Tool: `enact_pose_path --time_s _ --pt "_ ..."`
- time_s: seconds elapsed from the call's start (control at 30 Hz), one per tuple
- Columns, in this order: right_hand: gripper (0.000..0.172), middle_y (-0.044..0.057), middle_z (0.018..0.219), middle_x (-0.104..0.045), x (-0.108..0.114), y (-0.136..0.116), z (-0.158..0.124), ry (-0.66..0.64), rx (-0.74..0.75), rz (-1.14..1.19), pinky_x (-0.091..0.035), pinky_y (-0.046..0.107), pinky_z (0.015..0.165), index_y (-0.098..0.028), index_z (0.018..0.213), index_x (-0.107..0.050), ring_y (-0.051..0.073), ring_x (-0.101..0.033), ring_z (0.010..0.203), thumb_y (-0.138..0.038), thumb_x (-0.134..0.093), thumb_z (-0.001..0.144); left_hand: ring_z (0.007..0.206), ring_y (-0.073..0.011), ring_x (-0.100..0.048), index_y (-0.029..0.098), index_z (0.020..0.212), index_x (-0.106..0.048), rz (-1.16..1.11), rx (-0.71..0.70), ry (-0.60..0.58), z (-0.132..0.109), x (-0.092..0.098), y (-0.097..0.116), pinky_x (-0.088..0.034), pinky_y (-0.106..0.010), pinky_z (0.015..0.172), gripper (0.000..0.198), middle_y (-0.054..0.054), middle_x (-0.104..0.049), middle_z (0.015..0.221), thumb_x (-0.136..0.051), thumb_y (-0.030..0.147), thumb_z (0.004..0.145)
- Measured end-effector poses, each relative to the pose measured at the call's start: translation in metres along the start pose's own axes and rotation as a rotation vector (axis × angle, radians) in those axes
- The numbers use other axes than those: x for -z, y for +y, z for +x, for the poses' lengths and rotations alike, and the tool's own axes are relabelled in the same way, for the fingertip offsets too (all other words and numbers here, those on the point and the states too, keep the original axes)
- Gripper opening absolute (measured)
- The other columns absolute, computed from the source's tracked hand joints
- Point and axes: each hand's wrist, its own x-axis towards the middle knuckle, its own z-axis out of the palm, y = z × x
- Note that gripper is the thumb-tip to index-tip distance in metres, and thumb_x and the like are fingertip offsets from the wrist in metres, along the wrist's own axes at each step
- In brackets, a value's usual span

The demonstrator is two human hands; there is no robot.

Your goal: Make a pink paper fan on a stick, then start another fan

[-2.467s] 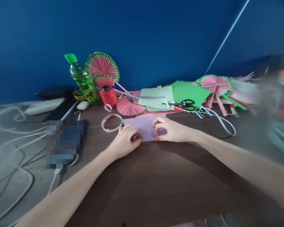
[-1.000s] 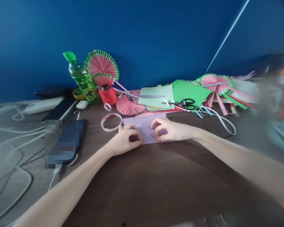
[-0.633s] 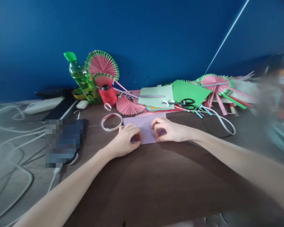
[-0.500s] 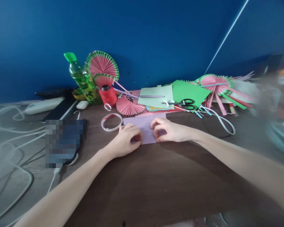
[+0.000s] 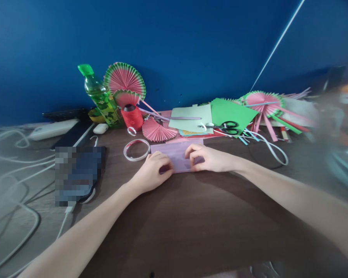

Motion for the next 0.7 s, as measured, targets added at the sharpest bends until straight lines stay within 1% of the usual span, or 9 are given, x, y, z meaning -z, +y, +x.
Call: enact_pose_path --time_s 0.1,0.2,0.43,0.5,0.6,0.7 --pt "0.014 0.004 0.108 -0.049 -0.0019 0.0032 0.0 0.012 0.017 -0.002 -0.036 0.035 0.093 -0.018 0.069 -0.056 0.018 -0.048 0.102 -0.029 -0.062 0.075 0.083 -0.0184 -0.048 0.018 0.069 -0.052 0.003 0.014 0.003 0.0003 -0.0003 0.0006 -0.036 -0.034 0.079 0.011 -0.001 -0.055 0.075 -0.053 0.025 0.077" --pt "0.015 0.004 0.105 -0.05 -0.0034 0.0072 -0.0002 0.03 0.048 0.008 -0.037 0.035 0.091 -0.018 0.072 -0.055 0.018 -0.048 0.1 -0.03 -0.062 0.075 0.081 -0.0177 -0.048 0.018 0.07 -0.051 -0.02 0.036 -0.003 0.0011 0.0005 0.0005 -0.037 -0.034 0.078 0.01 -0.001 -0.054 0.076 -0.055 0.024 0.076" --pt "0.013 0.003 0.105 -0.05 -0.0029 0.0046 -0.0005 0.032 0.06 -0.007 -0.035 0.032 0.093 -0.018 0.071 -0.058 0.017 -0.048 0.101 -0.029 -0.061 0.076 0.082 -0.0176 -0.047 0.018 0.073 -0.052 -0.031 0.03 -0.017 0.0024 0.0027 -0.0001 -0.037 -0.033 0.08 0.006 -0.001 -0.054 0.078 -0.055 0.023 0.076" --pt "0.013 0.003 0.105 -0.051 -0.0025 0.0034 -0.0004 0.032 0.059 -0.006 -0.035 0.032 0.093 -0.019 0.07 -0.059 0.017 -0.049 0.101 -0.029 -0.06 0.077 0.082 -0.0175 -0.047 0.018 0.073 -0.053 -0.041 0.022 -0.015 0.0021 0.0024 -0.0002 -0.037 -0.033 0.08 0.008 -0.001 -0.054 0.077 -0.057 0.025 0.075" --pt "0.013 0.003 0.106 -0.051 -0.0019 0.003 -0.0005 0.028 0.053 -0.014 -0.036 0.032 0.093 -0.019 0.07 -0.061 0.018 -0.049 0.102 -0.031 -0.065 0.073 0.082 -0.0178 -0.046 0.018 0.074 -0.054 -0.036 0.009 0.001 0.0013 0.001 -0.0008 -0.038 -0.032 0.079 0.015 -0.001 -0.054 0.078 -0.062 0.03 0.072" --pt "0.012 0.003 0.105 -0.051 -0.0013 0.0031 -0.0002 0.027 0.055 -0.013 -0.036 0.031 0.093 -0.018 0.071 -0.062 0.018 -0.049 0.101 -0.029 -0.068 0.07 0.082 -0.0178 -0.046 0.017 0.073 -0.055 -0.007 -0.012 0.038 0.0004 -0.0008 -0.002 -0.038 -0.032 0.079 0.011 -0.002 -0.053 0.079 -0.06 0.027 0.073"
